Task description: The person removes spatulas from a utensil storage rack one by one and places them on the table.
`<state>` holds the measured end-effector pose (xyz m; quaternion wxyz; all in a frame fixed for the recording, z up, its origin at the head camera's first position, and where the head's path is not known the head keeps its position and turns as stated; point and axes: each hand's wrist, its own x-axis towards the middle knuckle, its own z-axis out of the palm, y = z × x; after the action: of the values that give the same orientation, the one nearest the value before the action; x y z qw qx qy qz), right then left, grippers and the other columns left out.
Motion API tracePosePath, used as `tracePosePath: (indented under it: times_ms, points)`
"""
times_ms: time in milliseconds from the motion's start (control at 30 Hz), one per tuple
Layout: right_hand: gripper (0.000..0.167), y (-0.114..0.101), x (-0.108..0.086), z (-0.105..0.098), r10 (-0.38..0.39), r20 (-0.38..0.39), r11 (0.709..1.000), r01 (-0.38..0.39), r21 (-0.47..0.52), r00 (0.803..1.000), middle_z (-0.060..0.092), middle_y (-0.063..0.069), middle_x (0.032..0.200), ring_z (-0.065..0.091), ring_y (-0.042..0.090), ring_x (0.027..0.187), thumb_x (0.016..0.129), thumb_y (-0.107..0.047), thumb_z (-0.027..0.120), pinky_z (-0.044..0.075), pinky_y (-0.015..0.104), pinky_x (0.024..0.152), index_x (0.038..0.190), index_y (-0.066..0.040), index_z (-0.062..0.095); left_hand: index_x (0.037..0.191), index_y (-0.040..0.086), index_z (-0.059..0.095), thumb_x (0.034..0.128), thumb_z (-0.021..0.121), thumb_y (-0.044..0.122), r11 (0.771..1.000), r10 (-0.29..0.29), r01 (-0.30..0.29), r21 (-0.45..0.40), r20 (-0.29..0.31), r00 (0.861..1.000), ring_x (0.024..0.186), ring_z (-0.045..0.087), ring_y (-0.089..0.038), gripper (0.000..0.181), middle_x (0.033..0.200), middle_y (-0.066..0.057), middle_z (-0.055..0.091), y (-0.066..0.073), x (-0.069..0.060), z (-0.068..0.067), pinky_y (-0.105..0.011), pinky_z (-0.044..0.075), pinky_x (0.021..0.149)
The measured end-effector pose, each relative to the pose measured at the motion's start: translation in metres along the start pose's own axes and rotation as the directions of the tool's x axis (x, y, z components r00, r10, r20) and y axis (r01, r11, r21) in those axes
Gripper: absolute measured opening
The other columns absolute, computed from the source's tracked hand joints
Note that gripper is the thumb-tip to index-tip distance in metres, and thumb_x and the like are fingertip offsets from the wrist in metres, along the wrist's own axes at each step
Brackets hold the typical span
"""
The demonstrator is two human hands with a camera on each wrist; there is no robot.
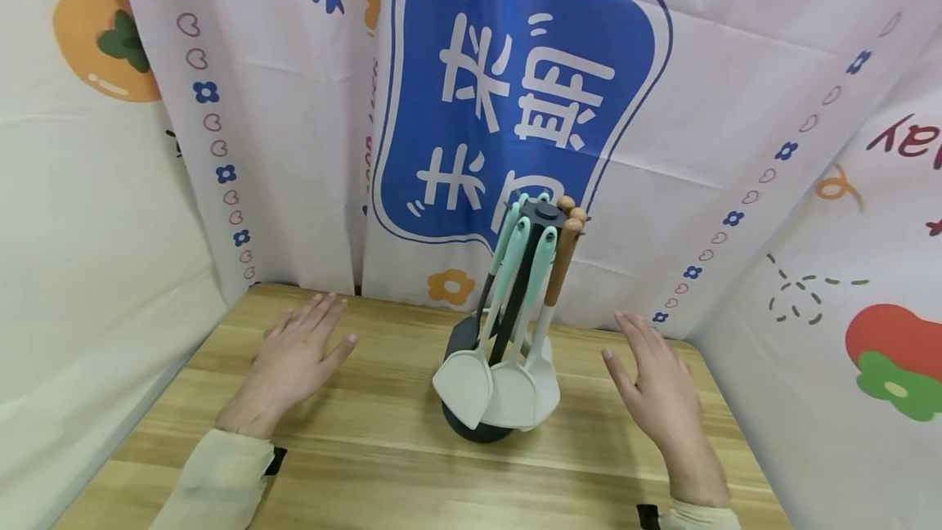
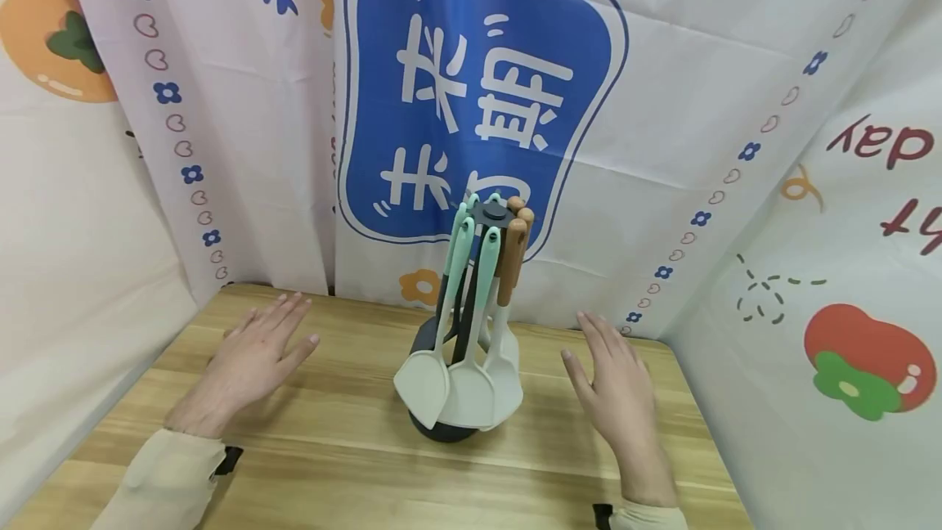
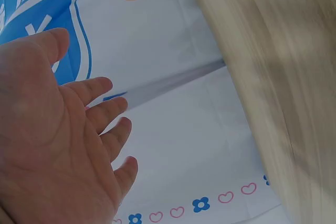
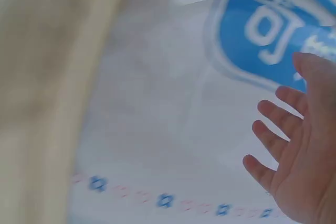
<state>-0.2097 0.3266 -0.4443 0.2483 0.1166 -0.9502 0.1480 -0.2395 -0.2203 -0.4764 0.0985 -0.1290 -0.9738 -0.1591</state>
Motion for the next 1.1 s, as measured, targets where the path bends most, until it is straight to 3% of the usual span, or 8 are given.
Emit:
tracePosePath:
  times_ms: [100, 233, 467, 633, 767, 1100]
  points:
    - [0.065, -0.022, 0.009, -0.015, -0.036, -0.103, 0.998, 0.041, 0.053, 0.994, 0.058, 0.023, 0.177, 0.060, 0.056, 0.157, 0.116, -0.026, 0.074, 0.053, 0.083, 0.120, 0.176, -0.013, 0.052, 0.181, 0.000, 0.037, 0.1242, 0.053, 0.050, 1.000, 0.010, -0.010, 0.000, 0.000, 1.000, 0.178, 0.031, -0.054, 0.077, 0.190, -0.029, 0.032, 0.004, 0.002, 0.002, -0.079, 0.018, 0.146]
    - [0.069, -0.051, 0.027, -0.035, -0.111, -0.218, 0.981, 0.142, 0.130, 0.969, 0.059, 0.020, 0.177, 0.061, 0.053, 0.158, 0.113, -0.016, 0.077, 0.053, 0.079, 0.125, 0.177, -0.014, 0.051, 0.180, 0.000, 0.038, 0.1239, 0.054, 0.050, 1.000, 0.014, -0.014, -0.003, 0.003, 1.000, 0.178, 0.031, -0.054, 0.077, 0.190, -0.029, 0.033, 0.005, 0.000, 0.004, -0.079, 0.019, 0.146]
    - [0.072, -0.093, 0.058, -0.066, -0.199, -0.281, 0.941, 0.262, 0.211, 0.939, 0.051, 0.012, 0.185, 0.054, 0.045, 0.167, 0.114, -0.016, 0.071, 0.046, 0.077, 0.134, 0.181, -0.017, 0.045, 0.180, 0.001, 0.039, 0.1237, 0.055, 0.050, 1.000, 0.020, -0.020, -0.008, 0.006, 1.000, 0.178, 0.032, -0.054, 0.076, 0.190, -0.028, 0.033, 0.008, 0.001, 0.007, -0.079, 0.019, 0.146]
    - [0.068, -0.110, 0.082, -0.078, -0.268, -0.336, 0.911, 0.351, 0.218, 0.903, 0.053, 0.014, 0.183, 0.055, 0.043, 0.167, 0.114, -0.021, 0.067, 0.048, 0.074, 0.134, 0.178, -0.014, 0.048, 0.179, 0.001, 0.041, 0.1232, 0.057, 0.048, 1.000, 0.027, -0.027, -0.012, 0.013, 1.000, 0.177, 0.034, -0.054, 0.075, 0.189, -0.028, 0.034, 0.010, 0.000, 0.009, -0.078, 0.019, 0.146]
    - [0.066, -0.121, 0.096, -0.087, -0.304, -0.334, 0.900, 0.383, 0.205, 0.892, 0.053, 0.011, 0.184, 0.055, 0.039, 0.168, 0.114, -0.025, 0.067, 0.050, 0.072, 0.133, 0.177, -0.015, 0.050, 0.179, 0.000, 0.042, 0.1228, 0.058, 0.047, 0.999, 0.036, -0.036, -0.001, 0.011, 0.999, 0.176, 0.035, -0.054, 0.074, 0.189, -0.028, 0.035, 0.012, 0.001, 0.012, -0.078, 0.021, 0.146]
    - [0.060, -0.130, 0.121, -0.090, -0.336, -0.220, 0.895, 0.383, 0.229, 0.916, 0.054, 0.009, 0.183, 0.054, 0.040, 0.168, 0.116, -0.026, 0.070, 0.051, 0.073, 0.133, 0.173, -0.018, 0.054, 0.180, 0.003, 0.042, 0.1224, 0.060, 0.045, 0.998, 0.059, -0.059, 0.013, 0.006, 0.998, 0.176, 0.037, -0.052, 0.074, 0.188, -0.026, 0.037, 0.018, 0.002, 0.015, -0.076, 0.023, 0.147]
